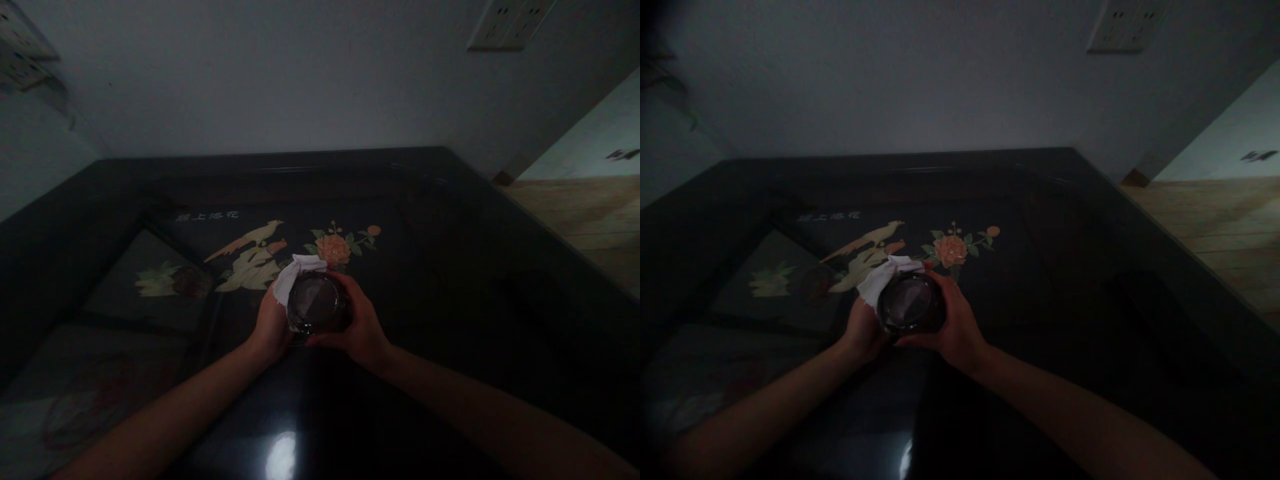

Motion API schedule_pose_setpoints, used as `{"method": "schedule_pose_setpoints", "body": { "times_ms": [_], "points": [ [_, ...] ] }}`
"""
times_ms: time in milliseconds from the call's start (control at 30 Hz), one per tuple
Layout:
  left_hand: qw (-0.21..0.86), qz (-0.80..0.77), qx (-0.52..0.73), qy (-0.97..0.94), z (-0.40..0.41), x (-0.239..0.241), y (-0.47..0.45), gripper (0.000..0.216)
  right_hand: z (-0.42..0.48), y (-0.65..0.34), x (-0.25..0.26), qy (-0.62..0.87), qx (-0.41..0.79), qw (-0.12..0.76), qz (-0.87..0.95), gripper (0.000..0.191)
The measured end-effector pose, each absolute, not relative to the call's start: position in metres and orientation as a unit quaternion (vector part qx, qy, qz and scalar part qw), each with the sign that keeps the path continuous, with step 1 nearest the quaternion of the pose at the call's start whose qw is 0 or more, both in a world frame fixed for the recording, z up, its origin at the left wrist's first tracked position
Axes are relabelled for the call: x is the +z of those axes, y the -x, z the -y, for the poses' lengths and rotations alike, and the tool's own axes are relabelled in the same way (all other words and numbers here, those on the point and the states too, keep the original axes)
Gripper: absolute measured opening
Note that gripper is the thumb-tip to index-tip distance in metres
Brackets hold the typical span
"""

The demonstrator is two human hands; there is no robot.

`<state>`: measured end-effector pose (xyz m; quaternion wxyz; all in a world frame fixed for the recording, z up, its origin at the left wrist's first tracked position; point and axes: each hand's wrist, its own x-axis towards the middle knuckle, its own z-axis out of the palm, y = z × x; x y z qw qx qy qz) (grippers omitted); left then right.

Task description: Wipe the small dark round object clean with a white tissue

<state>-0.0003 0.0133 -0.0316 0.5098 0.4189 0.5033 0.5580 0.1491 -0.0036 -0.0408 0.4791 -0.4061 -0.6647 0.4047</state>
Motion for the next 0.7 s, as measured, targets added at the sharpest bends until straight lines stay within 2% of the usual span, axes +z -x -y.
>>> {"method": "schedule_pose_setpoints", "body": {
  "times_ms": [167, 233, 333, 433, 533, 700],
  "points": [
    [0.41, -0.455, 0.566, -0.552, -0.004, -0.018, 0.003, 0.031, 0.006, -0.146, -0.038, 0.395, 0.454, 0.488, 0.632, 0.093],
    [0.305, -0.373, 0.541, -0.689, -0.001, -0.013, 0.005, 0.039, 0.007, -0.146, -0.038, 0.395, 0.483, 0.486, 0.613, 0.09],
    [0.125, -0.281, 0.498, -0.811, -0.002, -0.011, 0.008, 0.036, 0.005, -0.147, -0.039, 0.397, 0.509, 0.489, 0.586, 0.081],
    [0.059, -0.235, 0.473, -0.847, -0.005, -0.012, 0.009, 0.034, 0.002, -0.148, -0.039, 0.395, 0.524, 0.483, 0.579, 0.074],
    [0.121, -0.254, 0.497, -0.821, -0.005, -0.009, 0.007, 0.035, 0.001, -0.148, -0.039, 0.395, 0.529, 0.478, 0.58, 0.077],
    [0.393, -0.383, 0.521, -0.654, -0.006, -0.013, 0.006, 0.042, 0.004, -0.149, -0.041, 0.393, 0.528, 0.483, 0.577, 0.088]
  ]
}}
